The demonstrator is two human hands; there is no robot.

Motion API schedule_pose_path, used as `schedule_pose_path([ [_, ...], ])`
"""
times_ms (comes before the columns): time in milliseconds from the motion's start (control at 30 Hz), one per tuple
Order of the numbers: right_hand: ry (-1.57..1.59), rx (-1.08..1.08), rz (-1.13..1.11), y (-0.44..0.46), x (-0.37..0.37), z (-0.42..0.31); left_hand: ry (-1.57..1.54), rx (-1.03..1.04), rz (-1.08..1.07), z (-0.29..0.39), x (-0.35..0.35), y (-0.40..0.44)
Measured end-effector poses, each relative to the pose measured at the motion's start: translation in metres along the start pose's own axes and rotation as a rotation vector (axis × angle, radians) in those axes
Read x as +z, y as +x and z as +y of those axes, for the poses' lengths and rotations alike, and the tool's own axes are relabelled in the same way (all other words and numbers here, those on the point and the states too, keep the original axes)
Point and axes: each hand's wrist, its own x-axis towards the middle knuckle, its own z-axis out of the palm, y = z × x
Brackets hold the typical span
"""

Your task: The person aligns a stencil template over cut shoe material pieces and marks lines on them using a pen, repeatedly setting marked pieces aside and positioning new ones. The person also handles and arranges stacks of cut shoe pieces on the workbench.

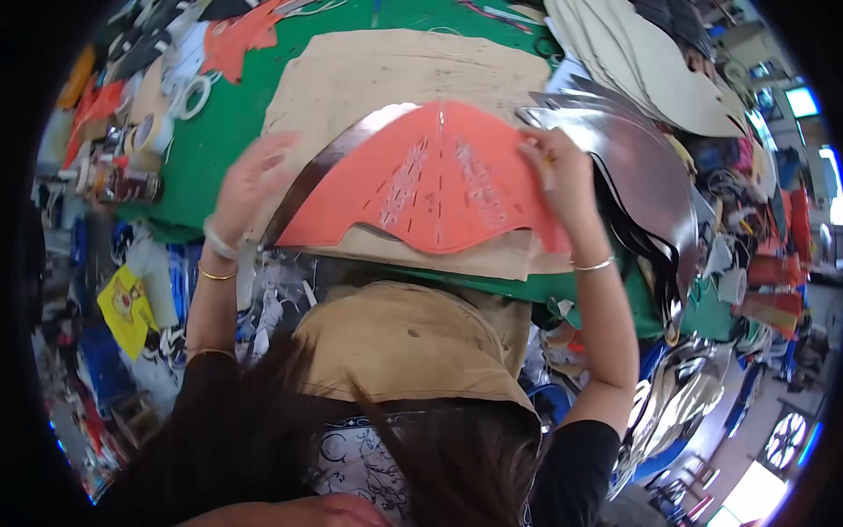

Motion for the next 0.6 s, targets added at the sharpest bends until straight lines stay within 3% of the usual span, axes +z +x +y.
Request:
schedule_pose_path([
  [33,-0.075,-0.136,-0.006,0.000,0.020,0.004,0.177,0.074,-0.077,0.001,0.007,-0.005],
  [67,-0.101,-0.053,-0.039,0.001,0.035,0.003,0.353,0.148,-0.161,0.002,0.014,-0.009],
  [133,-0.192,-0.099,0.001,0.003,0.050,0.003,0.562,0.329,-0.154,-0.011,0.029,-0.020],
  [600,-0.271,-0.139,0.025,0.013,0.067,-0.014,0.527,0.349,-0.032,-0.026,0.037,-0.033],
])
